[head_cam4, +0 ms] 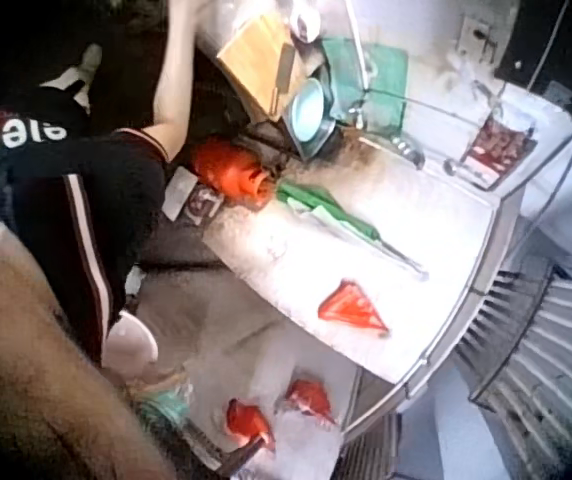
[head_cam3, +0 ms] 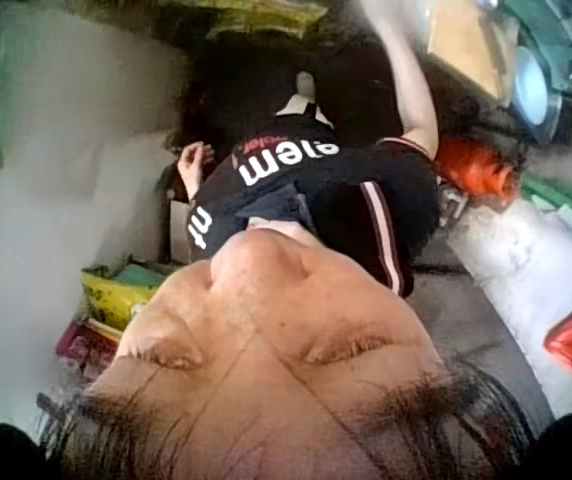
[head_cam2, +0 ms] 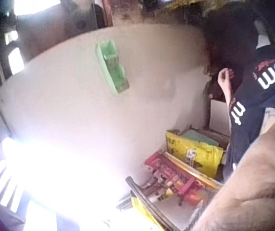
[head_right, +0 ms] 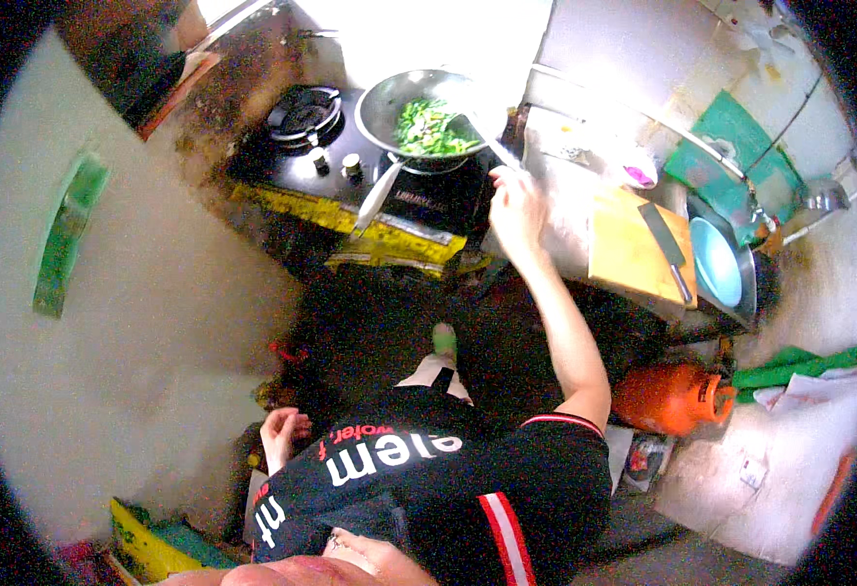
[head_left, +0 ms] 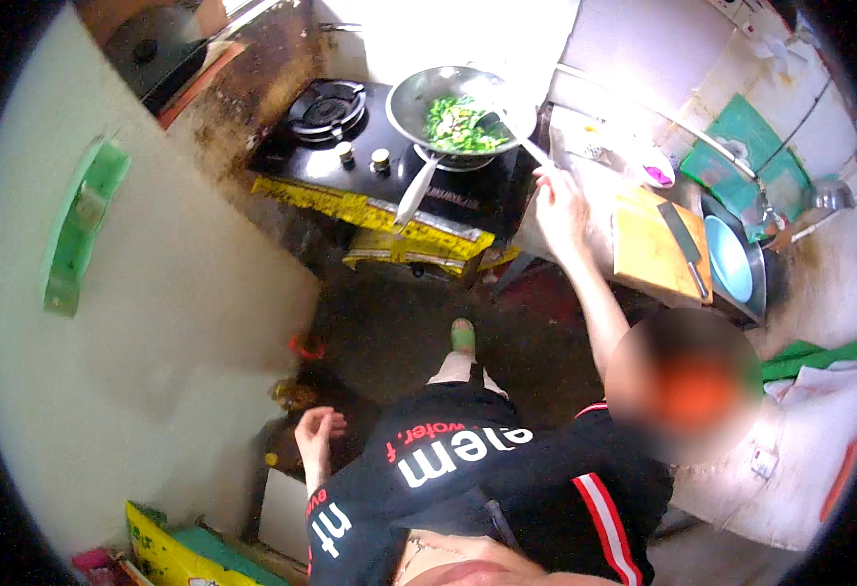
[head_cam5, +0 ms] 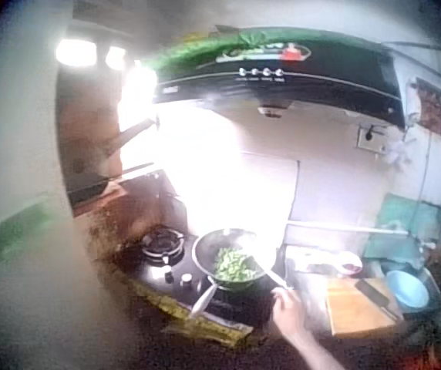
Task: The person stir-fries green leafy vegetables in a wok on a gas stove. They add a white powder from a small bowl and a liquid seasoning from a bottle, stirring the vegetables continuously with a spatula to ensure even cooking.
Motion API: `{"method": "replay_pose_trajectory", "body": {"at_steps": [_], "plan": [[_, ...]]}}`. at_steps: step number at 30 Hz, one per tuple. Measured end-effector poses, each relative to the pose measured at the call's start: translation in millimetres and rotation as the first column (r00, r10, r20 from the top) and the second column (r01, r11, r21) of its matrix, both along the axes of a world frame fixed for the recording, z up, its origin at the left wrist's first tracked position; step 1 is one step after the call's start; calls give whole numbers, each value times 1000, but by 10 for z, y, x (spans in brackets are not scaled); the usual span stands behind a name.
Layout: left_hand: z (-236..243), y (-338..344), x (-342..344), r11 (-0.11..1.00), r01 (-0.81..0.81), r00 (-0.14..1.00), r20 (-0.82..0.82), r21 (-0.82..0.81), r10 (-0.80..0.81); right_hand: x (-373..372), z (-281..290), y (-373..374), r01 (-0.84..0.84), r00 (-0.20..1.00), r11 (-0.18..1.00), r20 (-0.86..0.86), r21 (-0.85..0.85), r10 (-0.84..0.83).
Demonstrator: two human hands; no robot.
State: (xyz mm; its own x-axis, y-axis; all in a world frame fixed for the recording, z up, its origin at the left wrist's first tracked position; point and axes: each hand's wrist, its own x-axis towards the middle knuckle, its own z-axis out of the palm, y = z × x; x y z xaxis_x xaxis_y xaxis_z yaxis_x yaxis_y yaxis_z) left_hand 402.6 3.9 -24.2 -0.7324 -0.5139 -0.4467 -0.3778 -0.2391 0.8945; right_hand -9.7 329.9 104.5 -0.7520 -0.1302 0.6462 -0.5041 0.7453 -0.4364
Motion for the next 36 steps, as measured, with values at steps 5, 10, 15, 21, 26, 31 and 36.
{"method": "replay_pose_trajectory", "body": {"at_steps": [5,10,15,21,26,31,36], "plan": [[399,318,-1303,996,84,995,-47,-25,-85,-1135,-24,266,-39,921,921,372,387,-117],[437,414,-2142,979,203,977,-76,36,-200,-1550,-209,335,-192,795,916,602,353,-65],[476,198,-2654,978,180,984,-17,105,-179,-1712,28,516,-323,752,942,628,85,201],[763,-73,-3750,918,369,929,-71,148,-362,-1312,587,356,-443,656,879,732,176,184],[796,6,-4300,556,588,779,-224,587,-586,-1035,561,357,-377,715,851,699,365,17],[820,31,-4433,555,586,743,-118,591,-659,-1391,361,83,-138,806,946,588,295,-65],[794,-83,-4467,562,588,734,-91,582,-674,-1789,-94,-471,31,800,997,600,-75,20]]}}
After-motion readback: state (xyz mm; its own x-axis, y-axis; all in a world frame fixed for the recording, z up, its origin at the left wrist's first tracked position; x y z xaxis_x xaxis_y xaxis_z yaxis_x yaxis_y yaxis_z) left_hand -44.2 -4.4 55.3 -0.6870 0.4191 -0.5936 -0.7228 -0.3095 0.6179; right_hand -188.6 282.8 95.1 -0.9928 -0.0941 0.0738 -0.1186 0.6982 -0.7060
